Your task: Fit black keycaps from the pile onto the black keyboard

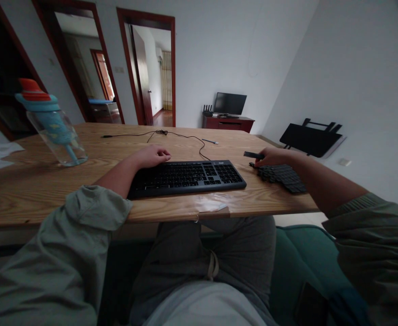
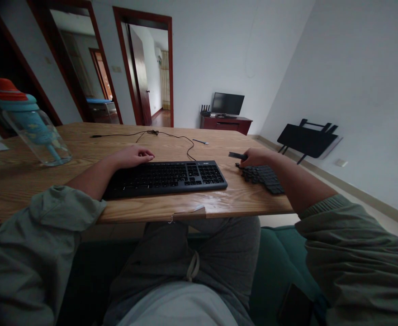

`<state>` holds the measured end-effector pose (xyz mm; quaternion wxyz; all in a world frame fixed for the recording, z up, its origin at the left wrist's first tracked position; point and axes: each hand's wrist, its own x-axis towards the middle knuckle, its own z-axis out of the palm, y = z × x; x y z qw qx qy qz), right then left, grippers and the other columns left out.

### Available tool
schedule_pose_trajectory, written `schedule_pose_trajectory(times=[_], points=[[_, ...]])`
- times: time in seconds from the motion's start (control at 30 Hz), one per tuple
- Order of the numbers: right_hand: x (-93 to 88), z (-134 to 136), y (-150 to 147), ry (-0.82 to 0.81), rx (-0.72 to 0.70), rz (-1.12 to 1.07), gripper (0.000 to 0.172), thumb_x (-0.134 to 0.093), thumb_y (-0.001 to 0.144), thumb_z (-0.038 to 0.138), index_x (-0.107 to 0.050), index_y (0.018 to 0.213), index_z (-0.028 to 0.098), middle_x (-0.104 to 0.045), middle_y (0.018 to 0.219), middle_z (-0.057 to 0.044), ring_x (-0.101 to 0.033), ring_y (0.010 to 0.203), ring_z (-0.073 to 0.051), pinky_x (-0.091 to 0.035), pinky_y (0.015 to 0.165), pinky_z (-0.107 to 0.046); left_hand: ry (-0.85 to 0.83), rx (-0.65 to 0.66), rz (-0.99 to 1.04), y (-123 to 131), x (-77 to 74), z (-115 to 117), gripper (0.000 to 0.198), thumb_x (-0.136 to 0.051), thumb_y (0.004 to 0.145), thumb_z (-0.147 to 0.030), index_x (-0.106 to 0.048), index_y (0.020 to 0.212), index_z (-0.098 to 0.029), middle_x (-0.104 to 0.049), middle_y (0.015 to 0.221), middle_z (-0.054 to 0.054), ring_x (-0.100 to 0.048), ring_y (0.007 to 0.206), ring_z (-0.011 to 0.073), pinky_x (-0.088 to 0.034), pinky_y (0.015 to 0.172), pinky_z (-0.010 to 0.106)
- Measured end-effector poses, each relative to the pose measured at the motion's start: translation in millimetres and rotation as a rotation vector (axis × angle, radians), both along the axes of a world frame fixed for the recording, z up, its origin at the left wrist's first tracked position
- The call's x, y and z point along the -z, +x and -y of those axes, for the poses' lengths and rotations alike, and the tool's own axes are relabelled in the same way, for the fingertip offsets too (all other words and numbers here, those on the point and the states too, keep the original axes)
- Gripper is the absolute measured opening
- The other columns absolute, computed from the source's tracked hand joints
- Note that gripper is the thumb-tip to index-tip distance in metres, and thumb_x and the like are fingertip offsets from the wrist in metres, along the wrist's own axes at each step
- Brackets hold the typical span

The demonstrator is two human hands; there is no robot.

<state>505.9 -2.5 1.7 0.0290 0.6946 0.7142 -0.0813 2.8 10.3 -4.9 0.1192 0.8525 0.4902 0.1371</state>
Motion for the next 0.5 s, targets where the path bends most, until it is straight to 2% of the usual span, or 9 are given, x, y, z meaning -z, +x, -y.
schedule_pose_trajectory(times=[0.27,0.5], points=[[0.4,2,-8,-0.001,-0.003,0.038,0.026,-0.073,0.079,0.032,-0.081,0.1,0.019,-0.078,0.098,-0.01,-0.071,0.086,-0.024,-0.054,0.082,-0.035,-0.022,-0.006,0.003,1,-2.3,3,0.05,-0.052,0.086,-0.052,-0.073,0.115,-0.017,-0.076,0.11,0.01,-0.068,0.098,0.0234,-0.05,0.085,0.03],[-2.8,9,-19,0.012,0.029,0.081,0.029,-0.077,0.076,0.037,-0.081,0.098,0.018,-0.077,0.094,-0.011,-0.069,0.081,-0.025,-0.053,0.078,-0.037,-0.012,-0.004,0.009,2,-2.3,3,0.049,-0.053,0.086,-0.052,-0.074,0.113,-0.016,-0.076,0.108,0.01,-0.069,0.096,0.0238,-0.05,0.085,0.031]])
